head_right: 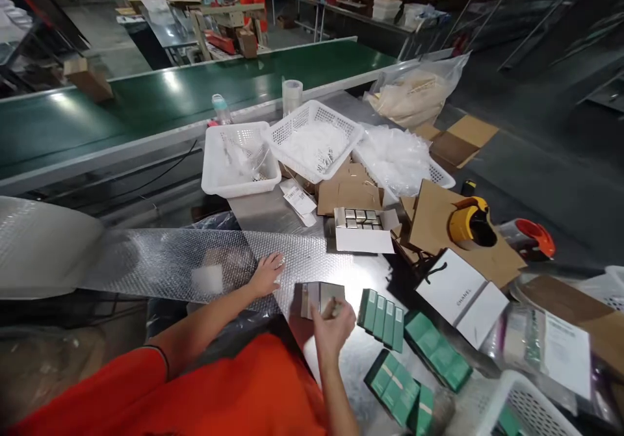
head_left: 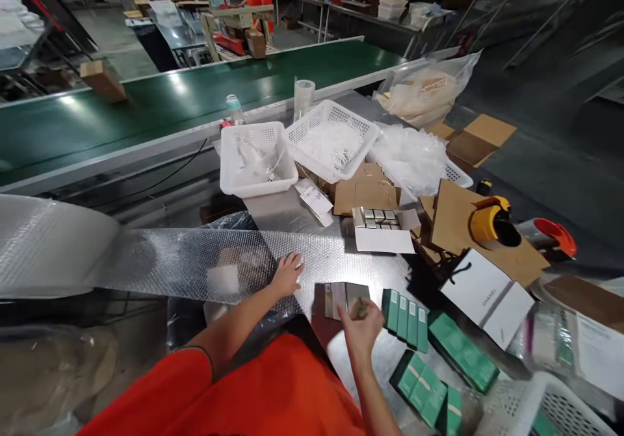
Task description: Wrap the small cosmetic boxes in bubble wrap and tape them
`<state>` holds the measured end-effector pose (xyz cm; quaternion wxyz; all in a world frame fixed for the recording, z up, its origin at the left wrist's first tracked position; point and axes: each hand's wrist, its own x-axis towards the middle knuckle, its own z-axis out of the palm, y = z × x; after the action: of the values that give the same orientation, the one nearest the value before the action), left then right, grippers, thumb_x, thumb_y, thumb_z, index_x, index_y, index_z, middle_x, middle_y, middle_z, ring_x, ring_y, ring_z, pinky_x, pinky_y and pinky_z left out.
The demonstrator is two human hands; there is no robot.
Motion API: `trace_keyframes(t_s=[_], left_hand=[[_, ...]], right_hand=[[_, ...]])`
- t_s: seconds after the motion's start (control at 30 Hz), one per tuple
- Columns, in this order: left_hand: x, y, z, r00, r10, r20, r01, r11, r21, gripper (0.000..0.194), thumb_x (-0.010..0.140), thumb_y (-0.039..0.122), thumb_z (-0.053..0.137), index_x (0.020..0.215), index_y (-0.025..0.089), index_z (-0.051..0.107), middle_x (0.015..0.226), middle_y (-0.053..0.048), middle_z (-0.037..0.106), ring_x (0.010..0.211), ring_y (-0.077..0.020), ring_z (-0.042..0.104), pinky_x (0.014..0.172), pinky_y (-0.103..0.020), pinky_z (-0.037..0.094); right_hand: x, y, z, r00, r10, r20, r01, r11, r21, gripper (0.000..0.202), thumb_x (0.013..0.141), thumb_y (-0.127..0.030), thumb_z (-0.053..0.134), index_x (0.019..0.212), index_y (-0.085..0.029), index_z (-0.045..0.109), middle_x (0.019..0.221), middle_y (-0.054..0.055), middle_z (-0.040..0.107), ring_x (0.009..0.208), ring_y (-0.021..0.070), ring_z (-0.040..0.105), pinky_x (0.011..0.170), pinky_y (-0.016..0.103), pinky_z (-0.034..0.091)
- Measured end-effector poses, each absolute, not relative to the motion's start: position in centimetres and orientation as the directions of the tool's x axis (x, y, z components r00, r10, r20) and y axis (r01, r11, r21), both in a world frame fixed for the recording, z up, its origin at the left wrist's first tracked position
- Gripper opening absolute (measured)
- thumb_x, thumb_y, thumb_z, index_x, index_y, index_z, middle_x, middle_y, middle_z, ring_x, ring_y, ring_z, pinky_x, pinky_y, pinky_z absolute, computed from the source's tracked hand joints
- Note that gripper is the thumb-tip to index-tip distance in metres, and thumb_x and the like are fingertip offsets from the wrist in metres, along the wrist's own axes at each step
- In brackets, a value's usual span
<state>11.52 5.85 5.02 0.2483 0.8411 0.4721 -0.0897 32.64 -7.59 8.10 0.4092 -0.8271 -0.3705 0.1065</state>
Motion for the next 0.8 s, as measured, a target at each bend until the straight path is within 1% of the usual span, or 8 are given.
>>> trace_keyframes(t_s=[0.07,0.2,0.3,0.4,0.5,0.6,0.67,0.8], left_hand=[[11.5,6.1,5.1,0.535,0.744,-0.401,0.843,-0.436,0.314,0.074,0.079,0.032,0.077,0.146,0.025,0.048,0.165,-0.013,0.025,0.153,-0.0376,0.017,0.121,-0.064,0.015],[11.4,6.3,5.5,0.546,0.717,-0.434,0.836,-0.434,0.336,0.076,0.08,0.036,0.076,0.149,0.027,0.045,0.166,-0.011,0.024,0.153,-0.0367,0.018,0.121,-0.064,0.015],[11.2,6.4,5.8,0.548,0.715,-0.435,0.834,-0.431,0.344,0.077,0.081,0.038,0.075,0.15,0.027,0.043,0.166,-0.011,0.023,0.153,-0.0359,0.017,0.122,-0.062,0.014],[11.0,6.5,6.0,0.555,0.711,-0.432,0.83,-0.438,0.347,0.077,0.081,0.039,0.075,0.151,0.027,0.042,0.166,-0.011,0.023,0.153,-0.0357,0.017,0.122,-0.062,0.015],[10.8,6.8,6.3,0.572,0.69,-0.443,0.82,-0.462,0.338,0.08,0.079,0.038,0.077,0.151,0.025,0.042,0.166,-0.012,0.024,0.153,-0.0351,0.018,0.122,-0.06,0.016],[10.5,7.1,6.4,0.595,0.67,-0.443,0.803,-0.493,0.333,0.082,0.077,0.036,0.079,0.15,0.025,0.042,0.165,-0.012,0.025,0.152,-0.0344,0.02,0.122,-0.06,0.017],[10.4,7.3,6.2,0.605,0.675,-0.422,0.796,-0.505,0.334,0.084,0.077,0.036,0.08,0.15,0.026,0.042,0.165,-0.012,0.026,0.152,-0.034,0.021,0.122,-0.06,0.015],[10.0,7.5,5.4,0.572,0.715,-0.402,0.818,-0.462,0.342,0.09,0.074,0.045,0.081,0.152,0.03,0.039,0.167,-0.011,0.018,0.153,-0.0386,0.013,0.12,-0.064,0.013]], right_hand=[[30.7,-6.2,7.5,0.671,0.72,0.177,0.601,-0.389,-0.698,0.054,0.07,-0.064,0.062,0.098,-0.019,0.056,0.106,0.016,0.058,0.105,0.0345,0.052,0.093,0.053,0.041],[27.7,-4.5,6.5,0.656,0.718,0.233,0.671,-0.414,-0.615,0.046,0.078,-0.061,0.056,0.099,-0.019,0.056,0.121,0.022,0.052,0.113,0.0381,0.047,0.095,0.056,0.038],[26.5,-4.1,5.9,0.604,0.768,0.214,0.729,-0.423,-0.538,0.051,0.081,-0.061,0.052,0.104,-0.016,0.057,0.128,0.025,0.049,0.118,0.0415,0.045,0.095,0.059,0.036],[26.2,-4.2,5.6,0.577,0.792,0.2,0.763,-0.436,-0.476,0.06,0.082,-0.065,0.048,0.112,-0.014,0.056,0.133,0.028,0.045,0.123,0.0431,0.042,0.096,0.059,0.036],[26.6,-4.5,5.5,0.535,0.819,0.21,0.796,-0.404,-0.452,0.066,0.082,-0.068,0.046,0.116,-0.012,0.055,0.134,0.028,0.045,0.123,0.0426,0.043,0.096,0.058,0.038],[27.2,-4.6,5.9,0.485,0.853,0.192,0.818,-0.366,-0.444,0.061,0.082,-0.063,0.049,0.116,-0.013,0.054,0.126,0.026,0.05,0.117,0.0406,0.047,0.093,0.055,0.04],[27.4,-4.5,6.2,0.482,0.861,0.164,0.818,-0.374,-0.438,0.056,0.081,-0.059,0.051,0.114,-0.013,0.055,0.119,0.023,0.053,0.11,0.0387,0.05,0.091,0.053,0.041],[27.1,-4.3,6.5,0.511,0.844,0.163,0.81,-0.409,-0.419,0.054,0.081,-0.056,0.05,0.113,-0.013,0.056,0.119,0.024,0.053,0.108,0.0386,0.051,0.089,0.052,0.041]])
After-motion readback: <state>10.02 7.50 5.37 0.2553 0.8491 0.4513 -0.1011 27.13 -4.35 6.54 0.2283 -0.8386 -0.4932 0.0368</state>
